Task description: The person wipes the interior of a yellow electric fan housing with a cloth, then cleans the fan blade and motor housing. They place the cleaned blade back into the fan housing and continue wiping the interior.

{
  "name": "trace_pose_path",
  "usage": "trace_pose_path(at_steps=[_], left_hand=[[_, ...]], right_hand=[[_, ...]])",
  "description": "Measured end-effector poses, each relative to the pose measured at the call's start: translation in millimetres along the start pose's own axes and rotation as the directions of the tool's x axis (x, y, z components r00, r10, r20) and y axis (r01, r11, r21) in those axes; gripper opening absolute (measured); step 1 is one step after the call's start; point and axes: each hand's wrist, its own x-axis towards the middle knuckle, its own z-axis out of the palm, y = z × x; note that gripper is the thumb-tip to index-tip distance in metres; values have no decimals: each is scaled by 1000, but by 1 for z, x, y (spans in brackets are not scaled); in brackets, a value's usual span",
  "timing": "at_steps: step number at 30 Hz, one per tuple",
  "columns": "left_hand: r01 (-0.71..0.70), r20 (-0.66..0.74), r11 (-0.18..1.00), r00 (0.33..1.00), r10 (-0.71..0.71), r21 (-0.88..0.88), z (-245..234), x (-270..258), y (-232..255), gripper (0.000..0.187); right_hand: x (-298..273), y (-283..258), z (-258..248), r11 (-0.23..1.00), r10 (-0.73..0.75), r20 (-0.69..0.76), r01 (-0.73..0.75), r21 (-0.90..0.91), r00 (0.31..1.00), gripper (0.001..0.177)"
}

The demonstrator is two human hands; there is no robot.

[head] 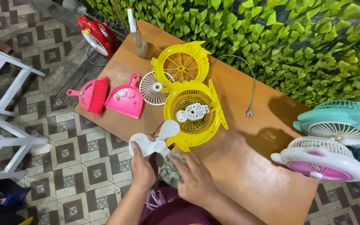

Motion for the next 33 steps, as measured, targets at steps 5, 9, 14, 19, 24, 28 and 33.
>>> trace_pose_path(at_steps=[5,9,14,19,24,28,33], left_hand=[[18,25,966,999,-25,259,12,-10,-7,63],[35,-45,997,998,-38,-73,14,2,-4,56],[-106,23,981,994,111,-159,-10,10,19,50],[35,-84,997,996,-42,-75,-17,10,0,50],[109,-92,994,990,-109,-9,-30,8,-27,56],[176,-157,978,975,-158,113,-30,8,-38,57],[251,-155,907,965,-209,338,-17,-1,-53,58]], right_hand=[[10,4,10,988,-117,-307,79,-133,945,61],[-2,13,15,961,-190,9,188,-205,982,59],[-45,58,-5,956,289,43,-291,38,956,53],[-74,146,-40,590,711,-297,-770,-242,638,54],[-84,194,-13,482,758,-196,-737,-474,622,76],[-69,169,-2,504,723,-121,-639,-582,680,97],[-50,94,-34,827,424,-260,-488,-280,867,76]])
